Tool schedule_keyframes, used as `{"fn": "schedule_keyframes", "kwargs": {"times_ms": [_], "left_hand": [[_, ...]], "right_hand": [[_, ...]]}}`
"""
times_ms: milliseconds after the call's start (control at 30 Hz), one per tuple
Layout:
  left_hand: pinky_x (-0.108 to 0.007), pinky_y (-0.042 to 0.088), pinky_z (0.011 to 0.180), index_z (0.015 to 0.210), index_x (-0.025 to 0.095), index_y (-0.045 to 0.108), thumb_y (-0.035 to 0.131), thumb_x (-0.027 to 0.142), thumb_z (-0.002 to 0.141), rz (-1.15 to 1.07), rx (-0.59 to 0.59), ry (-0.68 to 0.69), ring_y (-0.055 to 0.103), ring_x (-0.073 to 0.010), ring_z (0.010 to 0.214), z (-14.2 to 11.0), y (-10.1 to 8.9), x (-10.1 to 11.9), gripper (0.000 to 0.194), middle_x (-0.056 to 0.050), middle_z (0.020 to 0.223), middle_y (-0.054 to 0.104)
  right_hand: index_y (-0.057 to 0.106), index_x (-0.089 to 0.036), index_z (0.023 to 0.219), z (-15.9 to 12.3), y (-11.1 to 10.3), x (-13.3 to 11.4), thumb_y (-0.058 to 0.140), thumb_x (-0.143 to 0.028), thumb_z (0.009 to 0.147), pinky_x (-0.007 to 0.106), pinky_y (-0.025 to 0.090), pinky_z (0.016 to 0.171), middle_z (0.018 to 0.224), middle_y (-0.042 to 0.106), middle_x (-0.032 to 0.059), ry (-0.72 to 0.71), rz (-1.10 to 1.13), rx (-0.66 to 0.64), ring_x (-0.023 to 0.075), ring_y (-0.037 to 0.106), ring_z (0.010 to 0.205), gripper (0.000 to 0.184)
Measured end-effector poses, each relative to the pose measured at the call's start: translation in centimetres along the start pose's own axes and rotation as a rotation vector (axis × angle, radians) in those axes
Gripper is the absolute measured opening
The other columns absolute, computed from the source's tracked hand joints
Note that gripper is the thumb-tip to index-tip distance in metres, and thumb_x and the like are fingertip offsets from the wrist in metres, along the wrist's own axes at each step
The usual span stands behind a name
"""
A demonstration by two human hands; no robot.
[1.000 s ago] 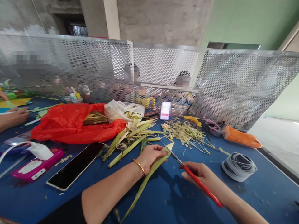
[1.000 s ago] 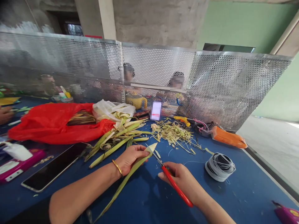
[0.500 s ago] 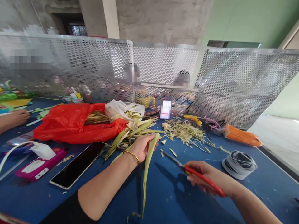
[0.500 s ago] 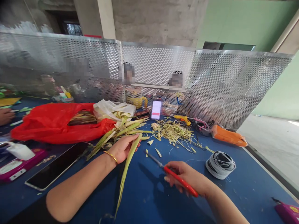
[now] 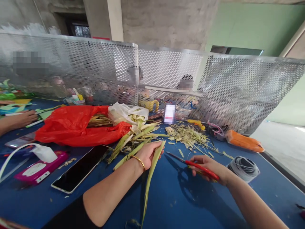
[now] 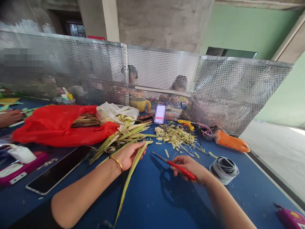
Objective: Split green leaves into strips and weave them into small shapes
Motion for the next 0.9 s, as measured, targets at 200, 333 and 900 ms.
{"fn": "schedule_keyframes", "kwargs": {"times_ms": [200,333,900], "left_hand": [[-0.02,0.048,0.056,0.076,0.012,0.067,0.063,0.013,0.075,0.016,-0.063,-0.007,0.065,-0.0131,0.065,-0.2,0.2,-0.7,0.004,-0.006,0.074,0.069],[-0.022,0.05,0.06,0.082,0.012,0.069,0.063,0.014,0.073,0.048,-0.159,0.006,0.067,-0.0147,0.069,-0.5,0.5,-1.0,0.011,-0.006,0.078,0.071],[-0.024,0.049,0.06,0.072,0.014,0.062,0.082,0.023,0.055,0.055,-0.151,0.156,0.058,-0.0116,0.059,-2.0,2.2,-3.5,0.027,0.0,0.067,0.064]], "right_hand": [[0.057,-0.018,0.088,-0.1,-2.6,0.7,0.06,-0.046,0.071,0.019,0.028,0.037,0.056,0.057,-0.005,-0.05,-0.097,0.293,0.0056,0.04,0.037,0.033],[0.061,-0.016,0.098,-1.2,-1.9,0.4,0.061,-0.043,0.072,0.025,0.04,0.05,0.074,0.067,0.0026,-0.143,-0.295,0.11,0.0134,0.056,0.054,0.037],[0.06,-0.017,0.077,-1.5,7.5,-2.2,0.07,-0.053,0.068,0.023,0.045,0.055,0.069,0.063,0.0009,-0.298,0.175,0.16,0.0147,0.059,0.065,0.039]]}}
Point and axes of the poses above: each hand's wrist, its own z-axis towards the middle knuckle, its own y-axis out of the palm, x = y × z, the point moved 3 cm from there along z, towards the middle knuckle
